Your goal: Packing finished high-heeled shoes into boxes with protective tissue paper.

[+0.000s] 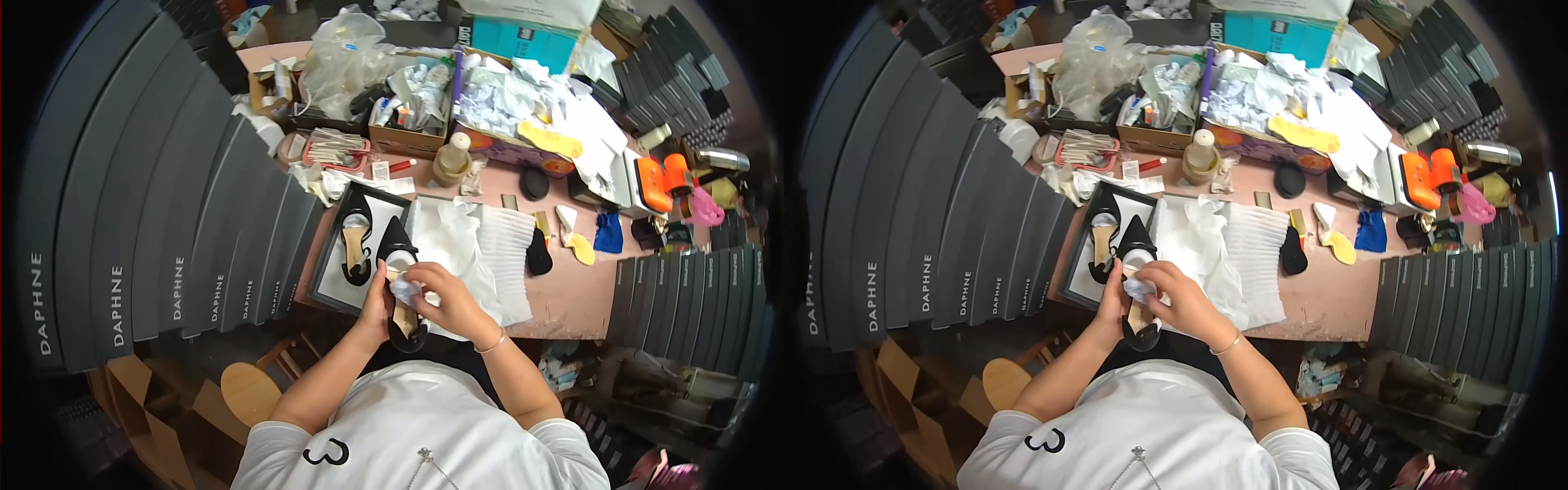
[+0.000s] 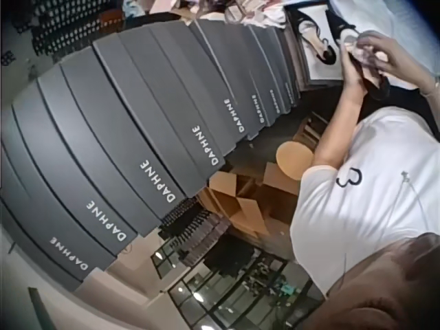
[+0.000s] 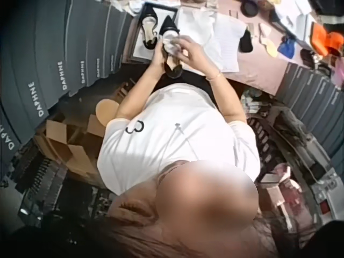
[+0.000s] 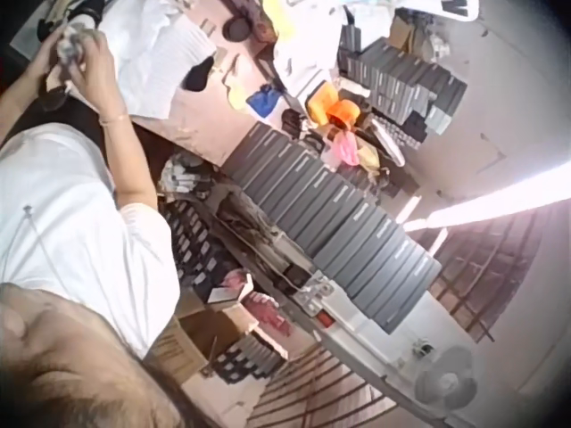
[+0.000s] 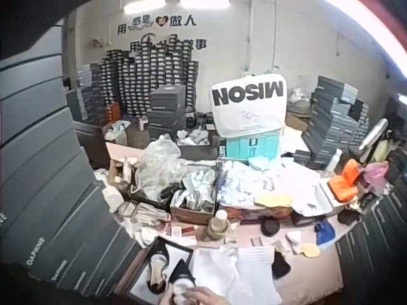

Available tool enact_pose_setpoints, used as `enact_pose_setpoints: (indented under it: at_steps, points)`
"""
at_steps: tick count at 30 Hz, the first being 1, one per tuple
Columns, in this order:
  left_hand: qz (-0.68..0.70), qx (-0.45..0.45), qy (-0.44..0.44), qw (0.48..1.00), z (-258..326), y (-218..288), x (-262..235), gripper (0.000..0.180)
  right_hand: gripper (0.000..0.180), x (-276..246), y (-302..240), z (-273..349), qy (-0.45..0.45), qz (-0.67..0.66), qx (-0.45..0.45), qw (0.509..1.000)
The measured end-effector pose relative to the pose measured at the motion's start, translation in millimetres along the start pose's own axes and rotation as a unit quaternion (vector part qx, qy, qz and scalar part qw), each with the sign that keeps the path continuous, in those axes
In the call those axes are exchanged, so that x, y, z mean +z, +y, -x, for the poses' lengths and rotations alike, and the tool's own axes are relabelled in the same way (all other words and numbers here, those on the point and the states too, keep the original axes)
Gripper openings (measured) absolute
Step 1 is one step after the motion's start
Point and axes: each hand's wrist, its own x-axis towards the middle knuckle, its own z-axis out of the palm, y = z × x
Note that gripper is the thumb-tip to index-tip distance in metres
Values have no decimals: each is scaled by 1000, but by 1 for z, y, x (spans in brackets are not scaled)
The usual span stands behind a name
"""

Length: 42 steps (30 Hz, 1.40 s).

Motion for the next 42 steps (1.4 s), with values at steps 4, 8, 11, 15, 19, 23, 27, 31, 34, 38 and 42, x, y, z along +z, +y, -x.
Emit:
enact_pose_setpoints:
  at_steps: [4,8,11,15,19,23,27,31,34,38,42]
  points:
    - [-37,-16,66,997,-8,-19,2,62,39,19,26,7,44,224,-78,970]
    - [-65,-63,39,995,-14,-17,0,64,33,9,21,13,57,367,-61,926]
    - [-104,-109,21,988,-22,-30,1,65,27,19,55,26,139,256,42,956]
    - [-101,-89,2,991,-24,-47,14,61,43,4,45,28,242,150,98,954]
    - [-141,-94,-19,985,-23,-59,43,58,55,-21,59,35,186,141,86,968]
    - [-152,-67,-16,986,-45,-69,51,69,62,-57,74,35,167,47,97,980]
    - [-182,-59,5,982,-67,-58,54,79,59,-128,83,67,169,-30,170,970]
    - [-158,-119,119,973,-89,-57,21,78,39,-152,107,49,191,-23,224,955]
    - [-152,-65,131,977,-85,-69,15,76,41,-149,142,5,194,145,128,962]
    - [-108,-78,123,983,-80,-67,8,71,53,-95,190,5,122,23,331,935]
    - [-121,-67,172,975,-92,-63,-1,70,61,-24,216,61,173,-141,364,904]
